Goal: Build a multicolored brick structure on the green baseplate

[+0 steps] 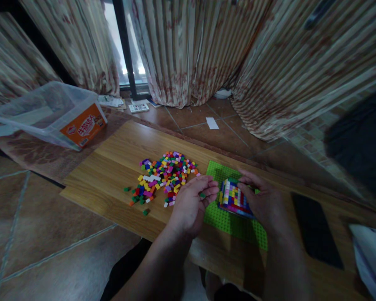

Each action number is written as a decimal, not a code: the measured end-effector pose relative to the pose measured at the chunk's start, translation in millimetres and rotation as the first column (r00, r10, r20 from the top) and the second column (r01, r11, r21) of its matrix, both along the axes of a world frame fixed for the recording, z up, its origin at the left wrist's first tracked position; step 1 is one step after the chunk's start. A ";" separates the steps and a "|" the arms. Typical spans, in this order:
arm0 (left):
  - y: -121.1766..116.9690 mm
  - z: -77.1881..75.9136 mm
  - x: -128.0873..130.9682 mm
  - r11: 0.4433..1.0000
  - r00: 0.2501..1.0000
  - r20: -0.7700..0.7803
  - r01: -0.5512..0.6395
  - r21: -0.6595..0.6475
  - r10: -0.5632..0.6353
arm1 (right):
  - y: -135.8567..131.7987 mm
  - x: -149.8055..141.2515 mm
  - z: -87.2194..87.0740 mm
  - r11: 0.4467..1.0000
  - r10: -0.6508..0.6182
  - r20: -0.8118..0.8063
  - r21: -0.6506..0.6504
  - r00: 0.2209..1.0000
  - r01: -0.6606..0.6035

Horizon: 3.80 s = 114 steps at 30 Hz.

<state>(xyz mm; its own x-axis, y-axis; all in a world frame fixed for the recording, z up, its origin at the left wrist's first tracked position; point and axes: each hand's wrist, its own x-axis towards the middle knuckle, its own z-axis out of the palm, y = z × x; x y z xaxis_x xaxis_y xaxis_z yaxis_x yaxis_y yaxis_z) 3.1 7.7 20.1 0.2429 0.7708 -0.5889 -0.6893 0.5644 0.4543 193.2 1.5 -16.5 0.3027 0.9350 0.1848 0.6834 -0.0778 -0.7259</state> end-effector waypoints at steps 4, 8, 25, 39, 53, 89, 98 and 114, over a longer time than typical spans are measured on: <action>-0.4 -1.5 -0.4 1.000 1.000 -0.005 -0.006 0.010 0.006 | 1.1 2.1 -1.5 0.999 0.035 -0.048 -0.005 0.998 -0.035; -0.2 -1.5 -0.1 1.000 1.000 -0.004 -0.007 0.014 0.008 | -0.3 4.3 -3.9 0.999 0.030 -0.103 -0.014 0.994 -0.031; -1.6 0.6 3.5 0.999 0.988 0.154 0.005 0.039 -0.011 | -18.0 -53.6 33.9 0.917 0.399 -0.077 0.041 0.914 -0.397; -2.8 -0.3 2.7 0.999 0.999 0.037 0.016 0.040 -0.017 | -18.7 -51.3 31.1 0.974 0.225 -0.190 0.054 0.956 -0.219; -14.6 -26.6 28.2 0.878 0.850 -0.470 0.396 0.269 -0.239 | -21.8 -7.1 25.1 0.988 -0.092 -0.019 -0.127 0.996 0.089; -21.6 -33.9 24.0 0.764 0.690 -0.701 0.547 0.342 -0.180 | -10.1 -11.8 5.1 0.988 -0.124 0.206 -0.064 0.971 0.140; -21.3 -30.6 23.3 0.777 0.700 -0.687 0.538 0.327 -0.196 | -12.2 -14.3 6.6 0.989 -0.132 0.198 -0.046 0.971 0.144; -21.8 -34.3 23.7 0.778 0.745 -0.637 0.514 0.362 -0.195 | -12.2 -15.0 6.6 0.991 -0.130 0.128 -0.008 0.983 0.133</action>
<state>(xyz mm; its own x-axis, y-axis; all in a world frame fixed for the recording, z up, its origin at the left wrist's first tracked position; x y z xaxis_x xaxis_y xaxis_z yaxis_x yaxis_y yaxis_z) 26.8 -14.0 -14.3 0.3265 0.9038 -0.2765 -0.0308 0.3025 0.9526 178.2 -10.6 -9.9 0.3983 0.8918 0.2148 0.7529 -0.1841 -0.6318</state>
